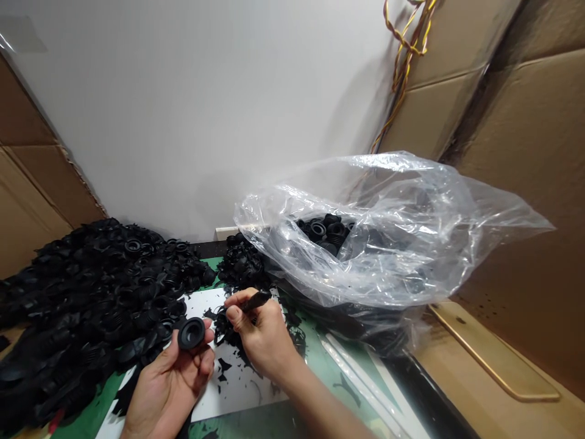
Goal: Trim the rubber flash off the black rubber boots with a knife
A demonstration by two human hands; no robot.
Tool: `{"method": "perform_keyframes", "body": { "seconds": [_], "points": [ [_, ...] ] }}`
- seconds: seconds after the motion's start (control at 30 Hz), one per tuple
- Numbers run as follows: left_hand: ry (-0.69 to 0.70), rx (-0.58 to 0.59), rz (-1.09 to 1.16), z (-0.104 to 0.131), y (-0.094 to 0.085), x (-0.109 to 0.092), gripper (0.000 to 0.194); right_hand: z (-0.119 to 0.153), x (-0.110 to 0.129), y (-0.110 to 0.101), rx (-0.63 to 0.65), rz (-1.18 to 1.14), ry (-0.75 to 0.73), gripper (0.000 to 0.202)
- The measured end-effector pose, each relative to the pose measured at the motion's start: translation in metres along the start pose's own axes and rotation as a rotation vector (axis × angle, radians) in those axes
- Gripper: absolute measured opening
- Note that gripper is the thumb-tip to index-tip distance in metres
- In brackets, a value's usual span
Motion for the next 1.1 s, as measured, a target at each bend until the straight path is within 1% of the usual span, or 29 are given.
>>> {"method": "perform_keyframes", "body": {
  "seconds": [0.13,0.3,0.4,0.47,0.57,0.67,0.77,0.87,0.97,1.1],
  "points": [
    [-0.003,0.011,-0.006,0.001,0.001,0.000,0.021,0.000,-0.002,0.003,0.024,-0.001,0.009,0.025],
    [0.037,0.032,-0.068,0.000,0.001,-0.001,0.020,0.001,0.009,-0.001,-0.019,0.019,-0.135,0.028],
    [0.090,0.068,-0.144,0.000,0.002,-0.001,0.028,0.001,0.014,-0.005,-0.053,0.011,-0.169,0.029],
    [0.138,0.037,-0.217,0.000,0.000,-0.003,0.035,0.000,0.012,-0.007,-0.077,-0.083,-0.125,0.031],
    [0.256,-0.074,-0.341,0.003,-0.003,-0.009,0.041,-0.001,0.004,-0.006,-0.093,-0.267,0.004,0.033],
    [0.335,-0.140,-0.418,0.006,-0.005,-0.013,0.042,-0.001,0.002,-0.004,-0.062,-0.359,0.051,0.027],
    [0.384,-0.174,-0.475,0.007,-0.007,-0.016,0.039,0.001,0.005,0.000,0.008,-0.366,0.004,0.017],
    [0.489,-0.212,-0.544,0.010,-0.010,-0.022,0.033,0.004,0.008,0.005,0.066,-0.324,-0.068,0.013],
    [0.573,-0.224,-0.592,0.013,-0.011,-0.025,0.025,0.007,0.011,0.007,0.067,-0.277,-0.119,0.011],
    [0.605,-0.210,-0.641,0.012,-0.010,-0.025,0.020,0.010,0.015,0.010,0.058,-0.224,-0.147,0.009]
  ]
}}
Point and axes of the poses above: each hand's wrist, its own z-axis away from the middle knuckle, its own y-axis out of the palm, x = y × z, the point moved 7 cm from there along -z, towards the middle knuckle, and after that the axes turned 7 degrees about -y, right-handed, at the moved point
